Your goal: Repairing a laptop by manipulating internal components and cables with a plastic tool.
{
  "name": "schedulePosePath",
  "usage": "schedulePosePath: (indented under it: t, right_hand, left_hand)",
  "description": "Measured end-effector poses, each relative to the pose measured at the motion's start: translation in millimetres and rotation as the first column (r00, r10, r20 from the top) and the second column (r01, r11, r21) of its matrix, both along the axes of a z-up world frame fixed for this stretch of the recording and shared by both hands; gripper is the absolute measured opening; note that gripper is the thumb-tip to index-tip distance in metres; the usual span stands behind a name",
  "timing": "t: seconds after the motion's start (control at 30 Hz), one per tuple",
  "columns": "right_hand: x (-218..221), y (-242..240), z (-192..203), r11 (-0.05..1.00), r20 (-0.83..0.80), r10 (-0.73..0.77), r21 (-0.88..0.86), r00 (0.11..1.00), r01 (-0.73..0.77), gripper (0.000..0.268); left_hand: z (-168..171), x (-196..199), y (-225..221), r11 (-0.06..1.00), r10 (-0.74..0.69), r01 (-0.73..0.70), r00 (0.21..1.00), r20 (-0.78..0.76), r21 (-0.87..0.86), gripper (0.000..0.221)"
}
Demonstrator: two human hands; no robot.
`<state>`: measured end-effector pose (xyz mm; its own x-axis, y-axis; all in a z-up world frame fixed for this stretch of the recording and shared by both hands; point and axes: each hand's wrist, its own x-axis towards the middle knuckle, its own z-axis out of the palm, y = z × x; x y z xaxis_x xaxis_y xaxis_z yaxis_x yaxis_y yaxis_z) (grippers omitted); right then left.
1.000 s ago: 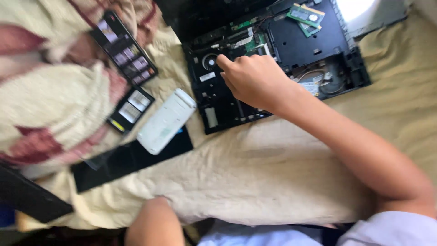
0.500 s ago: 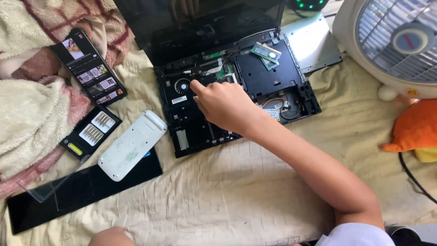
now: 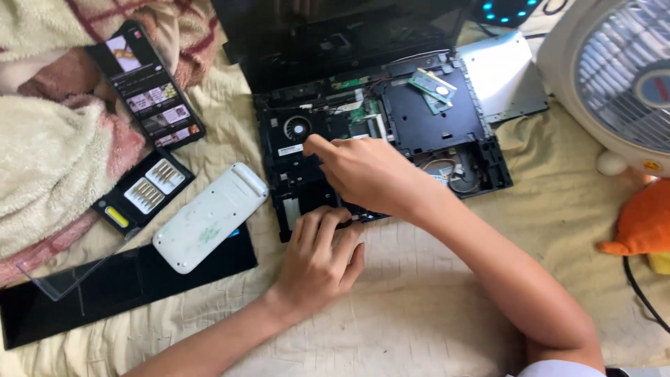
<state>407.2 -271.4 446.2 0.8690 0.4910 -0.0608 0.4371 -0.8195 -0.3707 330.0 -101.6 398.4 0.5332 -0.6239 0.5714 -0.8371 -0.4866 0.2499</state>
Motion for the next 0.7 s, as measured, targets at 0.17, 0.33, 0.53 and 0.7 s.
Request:
schedulePosePath:
  t: [0.17,0.33,0.53,0.7]
  right_hand:
    - [-1.5,-2.9,8.5,0.994,0.07,0.106,0.032,0.992,-0.109,0.031]
    - [-4.2,-7.0,4.0,0.997,0.103,0.071,-0.009,0.992,-0.07,0.023]
    - [2.1,-12.7,6.2,0.997,0.034,0.041,0.063,0.999,-0.043,0.014]
    - [7.0,-14.7,11.1,0.989,0.04,0.118,0.09,0.992,-0.121,0.018]
  left_hand:
    - [-19.5,1.1,6.9,0.988,0.153,-0.15,0.986,-0.061,0.046,0.04]
    - [-25.3,-2.1,15.2,0.948,0.276,-0.245,0.951,-0.14,0.203,0.061]
    - [-19.8,0.6,16.9,0.923,0.332,-0.304,0.939,-0.091,0.236,0.061]
    - [-17.1,2.1,16.4,0.927,0.319,-0.284,0.941,-0.115,0.246,0.058]
